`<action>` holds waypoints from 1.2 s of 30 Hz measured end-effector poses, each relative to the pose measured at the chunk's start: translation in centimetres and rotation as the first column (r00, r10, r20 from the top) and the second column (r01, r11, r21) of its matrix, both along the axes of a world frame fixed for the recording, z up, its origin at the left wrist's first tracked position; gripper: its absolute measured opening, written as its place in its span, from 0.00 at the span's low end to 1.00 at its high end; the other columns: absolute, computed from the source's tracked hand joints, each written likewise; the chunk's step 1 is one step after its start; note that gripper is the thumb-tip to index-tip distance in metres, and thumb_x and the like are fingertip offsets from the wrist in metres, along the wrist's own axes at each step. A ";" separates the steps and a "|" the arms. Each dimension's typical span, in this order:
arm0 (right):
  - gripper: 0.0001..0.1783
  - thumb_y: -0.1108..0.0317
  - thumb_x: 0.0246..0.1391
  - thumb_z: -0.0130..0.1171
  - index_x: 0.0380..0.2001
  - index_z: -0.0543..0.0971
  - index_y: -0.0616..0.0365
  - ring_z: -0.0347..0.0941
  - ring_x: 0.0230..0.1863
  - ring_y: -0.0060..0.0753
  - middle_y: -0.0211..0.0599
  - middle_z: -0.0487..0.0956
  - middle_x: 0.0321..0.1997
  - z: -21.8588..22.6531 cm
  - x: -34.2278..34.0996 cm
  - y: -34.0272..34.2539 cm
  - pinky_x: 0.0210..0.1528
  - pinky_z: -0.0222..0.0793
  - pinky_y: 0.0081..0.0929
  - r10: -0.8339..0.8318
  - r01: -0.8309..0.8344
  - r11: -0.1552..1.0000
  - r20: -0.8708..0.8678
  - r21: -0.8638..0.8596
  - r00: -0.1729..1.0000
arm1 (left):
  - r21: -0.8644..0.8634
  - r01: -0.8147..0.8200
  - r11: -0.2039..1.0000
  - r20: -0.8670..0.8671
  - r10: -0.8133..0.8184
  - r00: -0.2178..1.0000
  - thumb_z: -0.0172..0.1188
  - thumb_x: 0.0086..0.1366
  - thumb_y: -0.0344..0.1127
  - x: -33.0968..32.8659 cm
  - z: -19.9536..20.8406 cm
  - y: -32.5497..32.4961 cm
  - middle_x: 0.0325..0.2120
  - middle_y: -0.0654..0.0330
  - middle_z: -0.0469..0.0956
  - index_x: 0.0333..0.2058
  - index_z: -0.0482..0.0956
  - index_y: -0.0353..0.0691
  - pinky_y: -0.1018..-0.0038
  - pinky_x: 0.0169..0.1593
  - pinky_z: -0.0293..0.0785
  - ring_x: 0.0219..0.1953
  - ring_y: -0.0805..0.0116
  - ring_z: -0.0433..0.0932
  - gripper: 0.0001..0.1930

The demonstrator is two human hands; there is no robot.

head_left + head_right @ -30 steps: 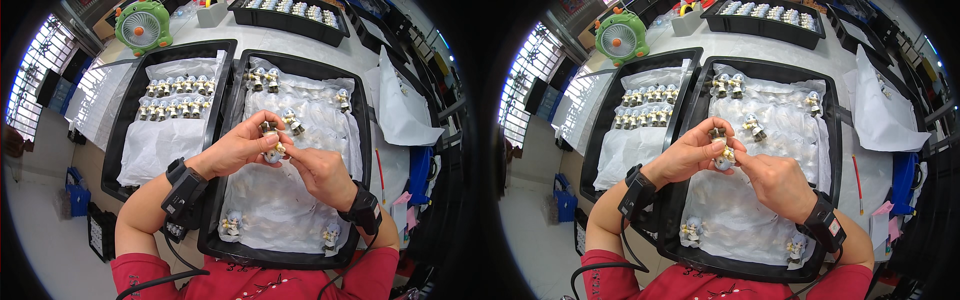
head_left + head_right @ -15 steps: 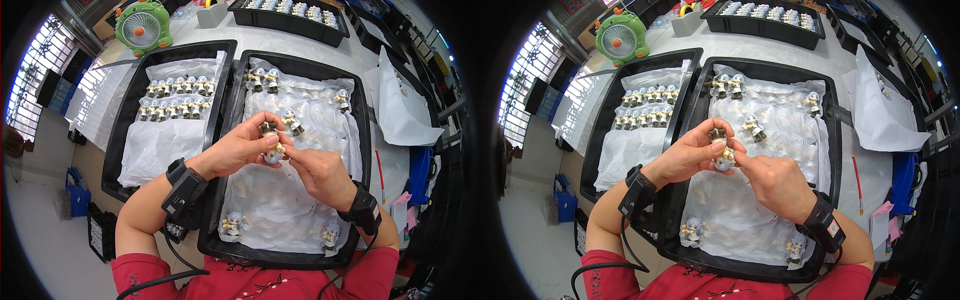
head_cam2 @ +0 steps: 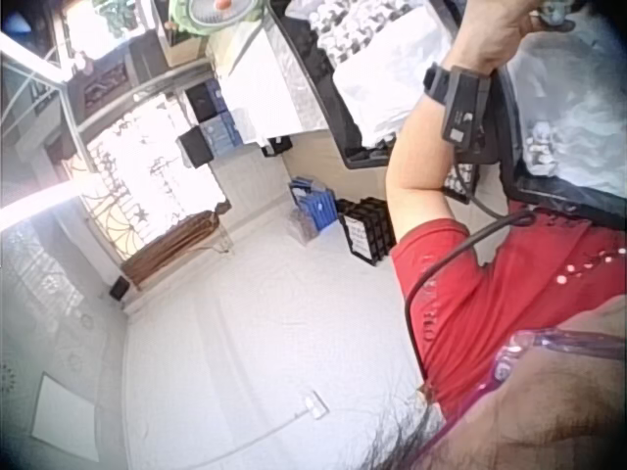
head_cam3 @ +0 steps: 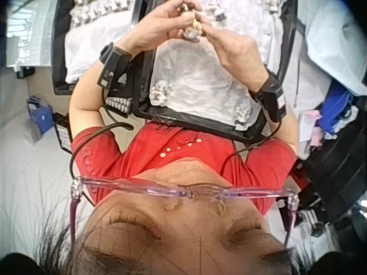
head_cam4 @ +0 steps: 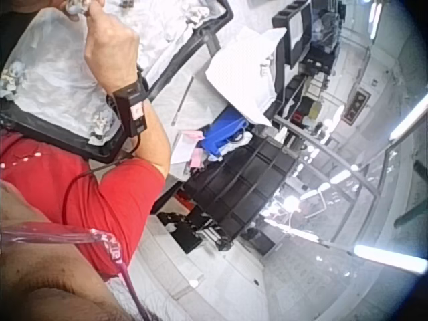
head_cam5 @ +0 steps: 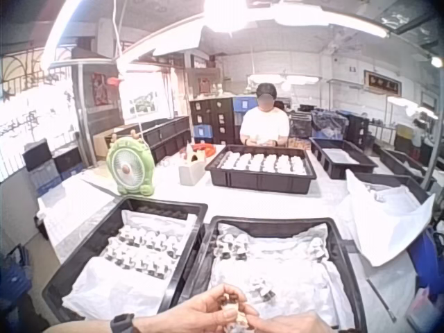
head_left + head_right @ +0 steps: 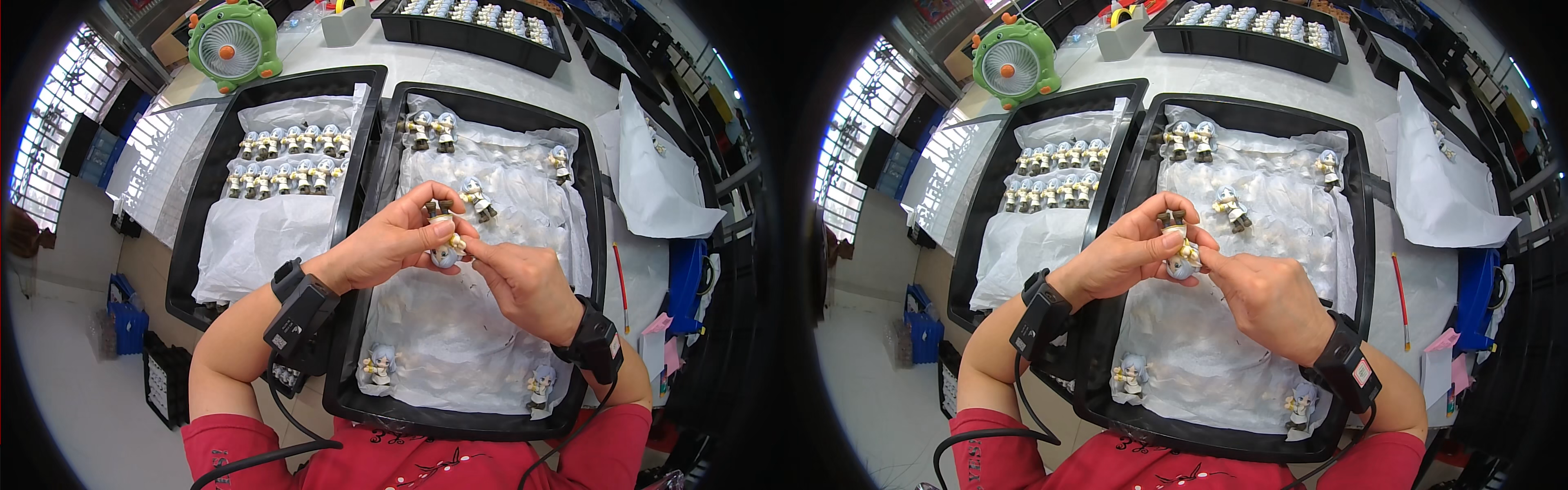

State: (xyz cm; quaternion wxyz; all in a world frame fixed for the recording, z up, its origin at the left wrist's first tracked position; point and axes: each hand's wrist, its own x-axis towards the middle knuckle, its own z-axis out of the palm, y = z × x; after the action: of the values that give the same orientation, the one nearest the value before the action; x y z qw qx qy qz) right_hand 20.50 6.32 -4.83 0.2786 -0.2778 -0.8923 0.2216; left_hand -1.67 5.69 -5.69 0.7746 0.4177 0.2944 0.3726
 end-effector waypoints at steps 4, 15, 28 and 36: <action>0.16 0.76 0.50 0.57 0.45 0.75 0.57 0.75 0.23 0.43 0.42 0.77 0.25 0.2 0.0 0.0 0.25 0.70 0.33 -0.020 0.020 1.000 -0.031 0.013 0.999 | 0.000 0.005 1.000 0.014 -0.005 1.000 0.51 0.68 0.39 0.1 0.4 0.1 0.47 0.53 0.72 0.49 0.62 0.46 0.65 0.48 0.78 0.49 0.64 0.76 0.14; 0.15 0.66 0.64 0.48 0.48 0.75 0.62 0.63 0.21 0.08 0.28 0.78 0.30 5.0 7.2 3.1 0.22 0.57 0.08 -0.495 0.043 0.811 -0.645 -0.584 0.583 | 0.026 0.038 0.999 0.137 -0.041 0.990 0.48 0.70 0.37 0.1 0.6 -0.2 0.48 0.54 0.72 0.47 0.62 0.47 0.64 0.53 0.72 0.54 0.61 0.71 0.10; 0.15 0.67 0.57 0.48 0.41 0.77 0.63 0.74 0.20 0.28 0.41 0.79 0.23 -4.3 18.3 3.1 0.27 0.70 0.26 -0.809 0.727 0.529 -0.004 -0.438 0.587 | 0.076 0.015 0.997 0.088 -0.021 0.996 0.48 0.69 0.33 -0.1 0.5 0.1 0.48 0.49 0.73 0.48 0.63 0.47 0.63 0.54 0.73 0.57 0.50 0.69 0.10; 0.13 0.69 0.44 0.58 0.34 0.76 0.63 0.76 0.38 0.56 0.54 0.79 0.32 -5.7 21.9 1.4 0.44 0.70 0.42 -0.787 0.883 0.451 0.525 0.130 0.325 | 0.128 -0.034 0.991 0.039 0.029 0.999 0.48 0.69 0.37 0.0 0.2 -0.1 0.48 0.50 0.73 0.48 0.63 0.45 0.63 0.53 0.74 0.56 0.49 0.70 0.10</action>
State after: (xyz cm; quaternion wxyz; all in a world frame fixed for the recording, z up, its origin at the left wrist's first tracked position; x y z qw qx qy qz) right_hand 42.44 7.72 -10.51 0.0763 -0.7695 -0.6327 0.0418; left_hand -1.72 5.60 -5.50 0.7453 0.4551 0.2621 0.4107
